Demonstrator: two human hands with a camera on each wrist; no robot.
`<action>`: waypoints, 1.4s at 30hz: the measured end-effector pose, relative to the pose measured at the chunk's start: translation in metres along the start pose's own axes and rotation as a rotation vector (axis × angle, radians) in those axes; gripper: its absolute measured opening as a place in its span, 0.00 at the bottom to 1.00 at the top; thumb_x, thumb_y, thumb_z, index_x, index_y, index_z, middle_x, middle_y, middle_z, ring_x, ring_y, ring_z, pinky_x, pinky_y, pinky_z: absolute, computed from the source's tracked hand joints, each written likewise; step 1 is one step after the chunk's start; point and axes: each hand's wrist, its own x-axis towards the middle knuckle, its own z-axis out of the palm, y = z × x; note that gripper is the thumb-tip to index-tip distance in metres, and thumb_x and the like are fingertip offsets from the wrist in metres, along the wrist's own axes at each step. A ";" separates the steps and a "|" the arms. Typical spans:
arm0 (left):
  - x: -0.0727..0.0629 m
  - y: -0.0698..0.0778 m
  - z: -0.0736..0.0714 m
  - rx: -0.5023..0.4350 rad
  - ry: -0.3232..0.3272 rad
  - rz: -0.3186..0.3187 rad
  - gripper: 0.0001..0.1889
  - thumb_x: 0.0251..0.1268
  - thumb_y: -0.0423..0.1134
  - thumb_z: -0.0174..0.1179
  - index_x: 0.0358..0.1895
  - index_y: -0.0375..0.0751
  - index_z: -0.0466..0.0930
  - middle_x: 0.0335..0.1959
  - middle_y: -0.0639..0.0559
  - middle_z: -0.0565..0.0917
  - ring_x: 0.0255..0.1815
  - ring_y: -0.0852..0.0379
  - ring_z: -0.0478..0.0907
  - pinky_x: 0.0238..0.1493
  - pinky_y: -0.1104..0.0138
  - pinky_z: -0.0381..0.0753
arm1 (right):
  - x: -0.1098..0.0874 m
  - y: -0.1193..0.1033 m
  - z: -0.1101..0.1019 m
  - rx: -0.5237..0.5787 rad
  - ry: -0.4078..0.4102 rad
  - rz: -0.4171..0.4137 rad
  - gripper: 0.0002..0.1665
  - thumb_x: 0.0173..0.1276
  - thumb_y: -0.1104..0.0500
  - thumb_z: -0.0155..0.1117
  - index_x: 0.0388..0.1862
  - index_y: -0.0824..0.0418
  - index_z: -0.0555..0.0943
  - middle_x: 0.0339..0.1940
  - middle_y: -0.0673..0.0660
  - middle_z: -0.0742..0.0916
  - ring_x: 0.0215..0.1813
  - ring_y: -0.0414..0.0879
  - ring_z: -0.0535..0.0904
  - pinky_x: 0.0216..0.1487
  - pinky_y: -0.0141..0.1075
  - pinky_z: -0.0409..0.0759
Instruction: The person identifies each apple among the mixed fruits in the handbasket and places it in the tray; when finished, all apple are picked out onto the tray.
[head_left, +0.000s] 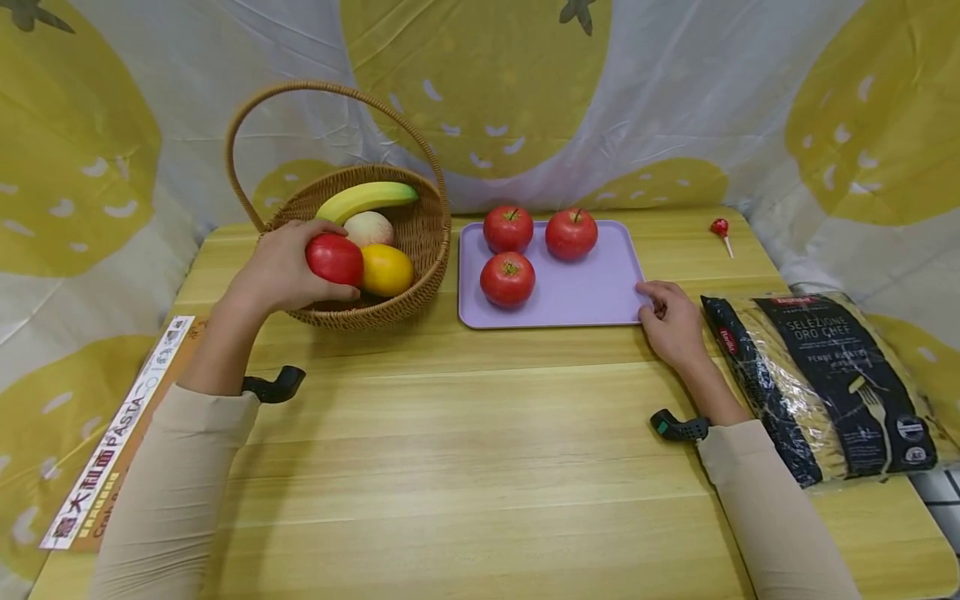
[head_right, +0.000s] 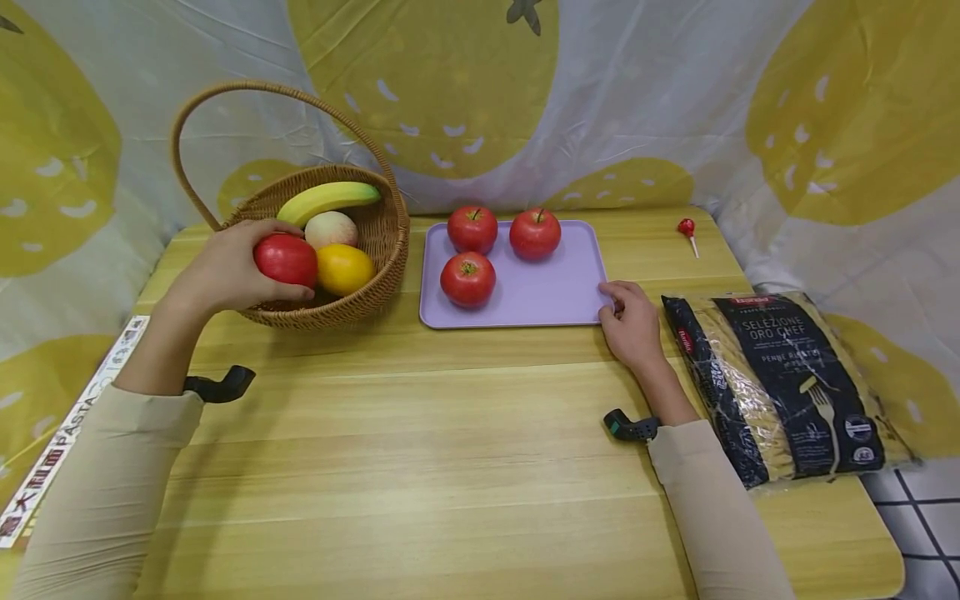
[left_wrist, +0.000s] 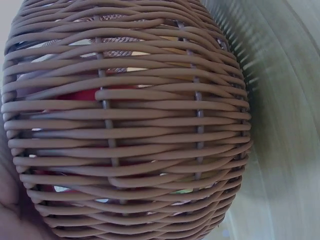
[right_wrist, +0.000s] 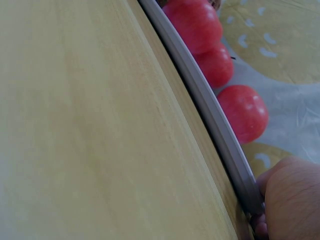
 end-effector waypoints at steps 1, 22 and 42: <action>0.000 0.001 0.000 -0.014 0.008 -0.007 0.47 0.45 0.59 0.80 0.69 0.46 0.69 0.66 0.34 0.74 0.63 0.29 0.67 0.55 0.32 0.75 | 0.000 0.000 0.000 0.000 0.000 -0.001 0.23 0.70 0.67 0.56 0.63 0.68 0.82 0.64 0.66 0.82 0.46 0.53 0.74 0.43 0.31 0.66; -0.001 0.031 0.012 -0.234 0.208 0.032 0.48 0.41 0.62 0.82 0.70 0.54 0.74 0.65 0.43 0.80 0.62 0.41 0.75 0.59 0.40 0.79 | 0.000 -0.002 0.000 -0.003 -0.003 -0.004 0.23 0.70 0.68 0.56 0.62 0.69 0.82 0.64 0.67 0.82 0.45 0.53 0.74 0.42 0.31 0.66; 0.018 0.113 0.056 -0.453 0.281 0.409 0.44 0.40 0.58 0.83 0.66 0.58 0.75 0.60 0.59 0.78 0.60 0.61 0.75 0.61 0.57 0.81 | 0.000 -0.001 0.001 -0.007 0.004 -0.018 0.23 0.70 0.68 0.57 0.62 0.69 0.82 0.63 0.67 0.82 0.45 0.53 0.75 0.42 0.29 0.66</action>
